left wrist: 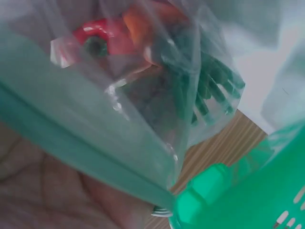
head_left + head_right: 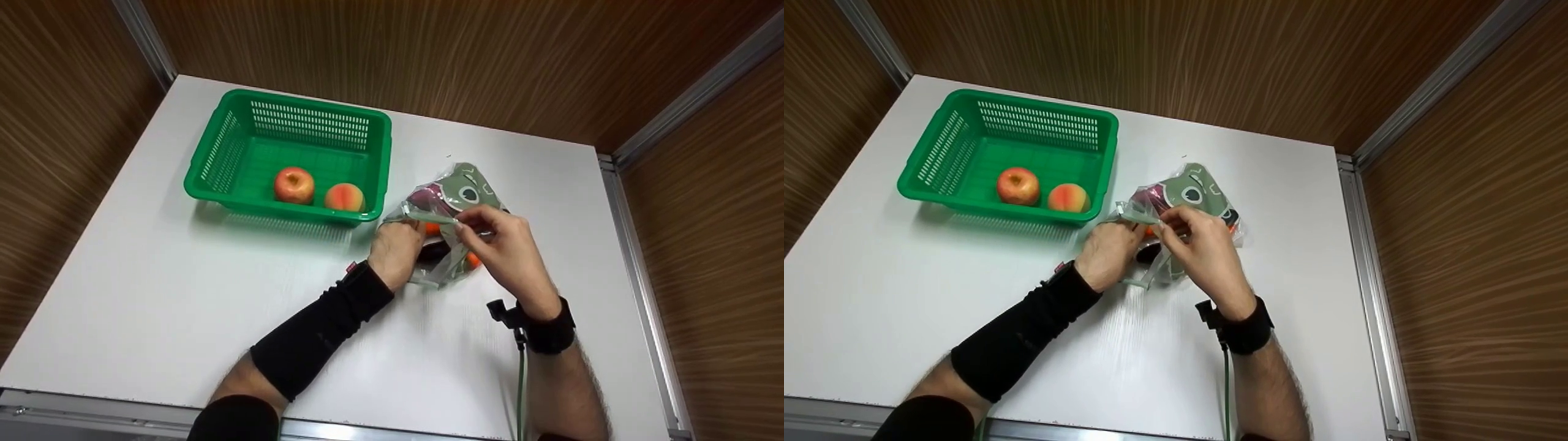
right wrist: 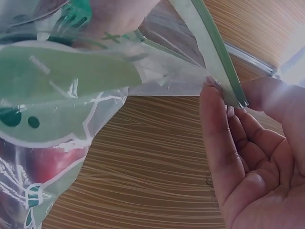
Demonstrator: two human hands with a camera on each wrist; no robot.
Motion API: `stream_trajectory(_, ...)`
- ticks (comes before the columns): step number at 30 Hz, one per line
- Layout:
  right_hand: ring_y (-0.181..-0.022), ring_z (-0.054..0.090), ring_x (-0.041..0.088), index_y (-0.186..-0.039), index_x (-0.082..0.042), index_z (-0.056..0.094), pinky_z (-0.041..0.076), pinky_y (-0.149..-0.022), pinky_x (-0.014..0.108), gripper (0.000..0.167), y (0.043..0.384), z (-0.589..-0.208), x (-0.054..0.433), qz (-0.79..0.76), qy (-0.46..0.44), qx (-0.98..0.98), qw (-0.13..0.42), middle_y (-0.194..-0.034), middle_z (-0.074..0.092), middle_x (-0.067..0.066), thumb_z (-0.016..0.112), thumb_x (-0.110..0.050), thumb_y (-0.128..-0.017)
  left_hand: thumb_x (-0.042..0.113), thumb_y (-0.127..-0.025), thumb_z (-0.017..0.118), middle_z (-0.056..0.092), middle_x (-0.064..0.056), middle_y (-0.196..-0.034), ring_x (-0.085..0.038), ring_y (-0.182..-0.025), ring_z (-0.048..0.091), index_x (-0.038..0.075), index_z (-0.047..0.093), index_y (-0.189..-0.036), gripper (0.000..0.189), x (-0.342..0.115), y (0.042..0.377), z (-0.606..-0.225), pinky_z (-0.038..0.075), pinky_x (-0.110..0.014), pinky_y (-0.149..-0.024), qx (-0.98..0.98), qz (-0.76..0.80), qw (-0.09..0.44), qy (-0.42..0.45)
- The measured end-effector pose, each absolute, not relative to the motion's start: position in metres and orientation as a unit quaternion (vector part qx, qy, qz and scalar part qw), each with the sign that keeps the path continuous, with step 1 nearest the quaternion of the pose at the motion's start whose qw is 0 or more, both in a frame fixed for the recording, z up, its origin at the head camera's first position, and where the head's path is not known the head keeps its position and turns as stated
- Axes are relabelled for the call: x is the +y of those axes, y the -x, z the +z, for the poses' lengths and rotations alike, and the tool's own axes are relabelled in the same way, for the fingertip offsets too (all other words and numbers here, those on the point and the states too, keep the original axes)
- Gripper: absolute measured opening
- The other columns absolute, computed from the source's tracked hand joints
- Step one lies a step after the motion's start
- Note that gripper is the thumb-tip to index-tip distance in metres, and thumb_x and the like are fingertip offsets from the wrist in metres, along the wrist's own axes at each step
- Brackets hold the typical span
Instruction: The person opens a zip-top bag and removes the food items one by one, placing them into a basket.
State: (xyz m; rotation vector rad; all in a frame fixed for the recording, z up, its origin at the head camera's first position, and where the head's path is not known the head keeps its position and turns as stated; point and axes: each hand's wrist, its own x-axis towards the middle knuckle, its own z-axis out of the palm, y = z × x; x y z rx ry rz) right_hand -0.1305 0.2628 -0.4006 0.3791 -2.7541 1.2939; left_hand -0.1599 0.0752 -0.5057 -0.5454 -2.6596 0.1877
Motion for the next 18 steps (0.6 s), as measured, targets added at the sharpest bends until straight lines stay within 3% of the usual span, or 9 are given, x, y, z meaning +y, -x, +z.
stream_trajectory(6,-0.1,0.081,0.02,-0.121,-0.003,0.085,0.063,-0.085,0.013,0.012,0.131,-0.402,0.263,0.415,-0.129,-0.9,0.036,-0.109,0.087,0.013,0.079,-0.006,-0.111,0.017,-0.104,0.079,0.081,0.003,-0.083,-0.02,-0.079,0.081,0.022,0.083,-0.097,0.01,0.071,0.171,-0.506,0.067,-0.033,-0.063,-0.96,0.024,0.204,0.192)
stream_trajectory(11,-0.101,0.081,0.021,-0.123,-0.003,0.085,0.063,-0.085,0.013,0.013,0.131,-0.403,0.264,0.418,-0.126,-0.899,0.038,-0.11,0.087,0.013,0.079,-0.005,-0.111,0.01,-0.101,0.08,0.083,0.002,-0.086,-0.022,-0.08,0.082,0.024,0.084,-0.099,0.014,0.068,0.176,-0.505,0.068,-0.033,-0.063,-0.955,0.036,0.202,0.213)
stream_trajectory(18,-0.102,0.082,0.024,-0.123,-0.003,0.085,0.065,-0.087,0.015,0.014,0.132,-0.402,0.263,0.413,-0.128,-0.901,0.03,-0.111,0.088,0.014,0.079,-0.005,-0.111,0.017,-0.1,0.081,0.076,0.007,-0.081,-0.014,-0.076,0.077,0.029,0.08,-0.098,0.012,0.066,0.177,-0.507,0.062,-0.029,-0.059,-0.948,0.096,0.216,0.212)
